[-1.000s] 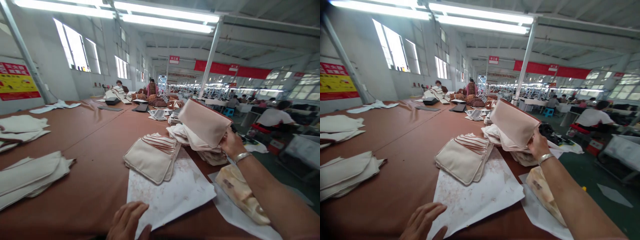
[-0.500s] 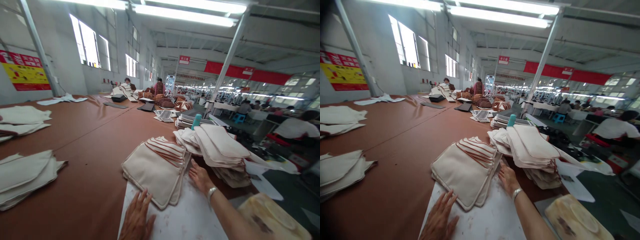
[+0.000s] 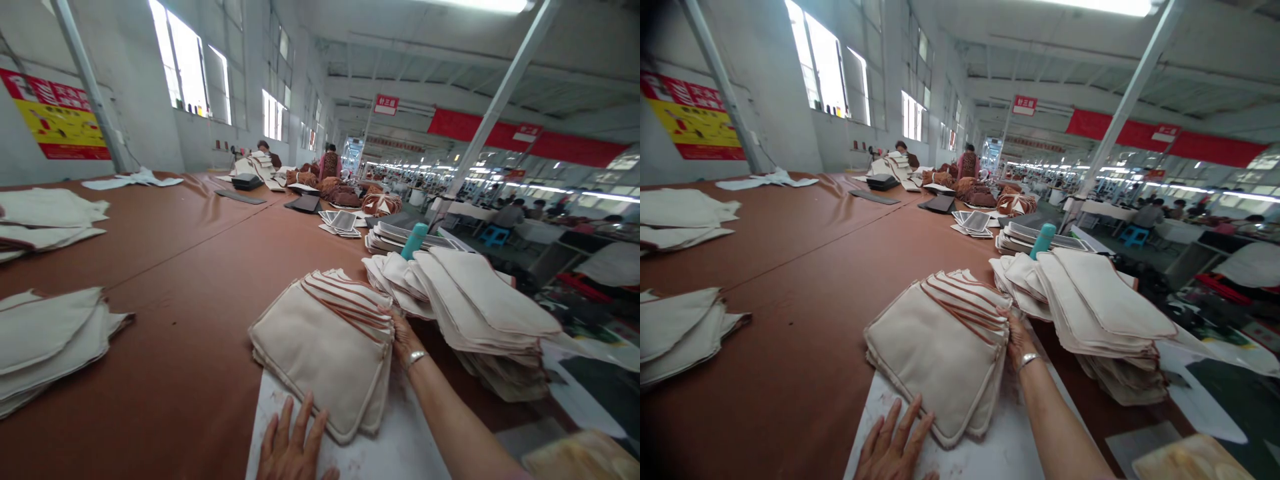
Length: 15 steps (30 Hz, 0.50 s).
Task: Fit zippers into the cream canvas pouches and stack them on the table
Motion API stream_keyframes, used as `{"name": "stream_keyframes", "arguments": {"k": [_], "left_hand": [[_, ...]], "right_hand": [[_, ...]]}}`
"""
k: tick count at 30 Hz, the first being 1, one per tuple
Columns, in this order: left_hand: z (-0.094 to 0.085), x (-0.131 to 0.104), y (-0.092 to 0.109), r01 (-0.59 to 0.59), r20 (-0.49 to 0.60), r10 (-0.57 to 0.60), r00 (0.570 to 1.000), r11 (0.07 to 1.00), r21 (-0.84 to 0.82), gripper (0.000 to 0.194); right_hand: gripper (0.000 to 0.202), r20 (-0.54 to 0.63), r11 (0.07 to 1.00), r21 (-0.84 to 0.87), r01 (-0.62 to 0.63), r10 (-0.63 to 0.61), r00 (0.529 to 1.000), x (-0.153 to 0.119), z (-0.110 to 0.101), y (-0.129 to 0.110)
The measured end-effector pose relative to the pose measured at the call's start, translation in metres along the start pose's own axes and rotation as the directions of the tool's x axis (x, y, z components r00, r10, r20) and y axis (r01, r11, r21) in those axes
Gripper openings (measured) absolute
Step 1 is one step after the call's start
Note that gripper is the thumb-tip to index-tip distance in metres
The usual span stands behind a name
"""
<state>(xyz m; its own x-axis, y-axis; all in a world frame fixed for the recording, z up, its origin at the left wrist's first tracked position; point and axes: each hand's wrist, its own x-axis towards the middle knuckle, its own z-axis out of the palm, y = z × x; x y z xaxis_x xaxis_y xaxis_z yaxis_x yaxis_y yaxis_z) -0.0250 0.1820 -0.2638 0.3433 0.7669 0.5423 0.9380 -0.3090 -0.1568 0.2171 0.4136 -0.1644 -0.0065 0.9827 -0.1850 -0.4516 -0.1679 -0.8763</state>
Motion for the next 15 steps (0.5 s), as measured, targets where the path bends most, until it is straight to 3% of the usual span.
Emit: {"name": "stream_keyframes", "arguments": {"k": [4,9,13,15], "left_hand": [[-0.009,0.000,0.005,0.148,-0.052,-0.156,0.986,0.981,-0.127,0.069],[-0.040,0.008,0.006,0.348,-0.055,-0.388,0.920,0.874,-0.340,0.099],[-0.064,-0.004,0.007,0.220,-0.128,-0.292,0.948,0.889,-0.402,0.092],[-0.074,-0.018,0.013,0.163,-0.093,-0.209,0.974,0.921,-0.354,0.082]], "right_hand": [[0.024,0.083,0.992,0.067,-0.104,0.098,0.992,-0.025,0.022,0.000],[0.027,0.118,0.979,0.118,-0.165,0.151,0.981,-0.094,0.029,0.007],[0.031,0.098,0.980,0.099,-0.175,0.166,0.981,-0.156,0.009,0.011],[0.031,0.059,0.984,0.062,-0.167,0.164,0.985,-0.180,-0.007,0.014]]}}
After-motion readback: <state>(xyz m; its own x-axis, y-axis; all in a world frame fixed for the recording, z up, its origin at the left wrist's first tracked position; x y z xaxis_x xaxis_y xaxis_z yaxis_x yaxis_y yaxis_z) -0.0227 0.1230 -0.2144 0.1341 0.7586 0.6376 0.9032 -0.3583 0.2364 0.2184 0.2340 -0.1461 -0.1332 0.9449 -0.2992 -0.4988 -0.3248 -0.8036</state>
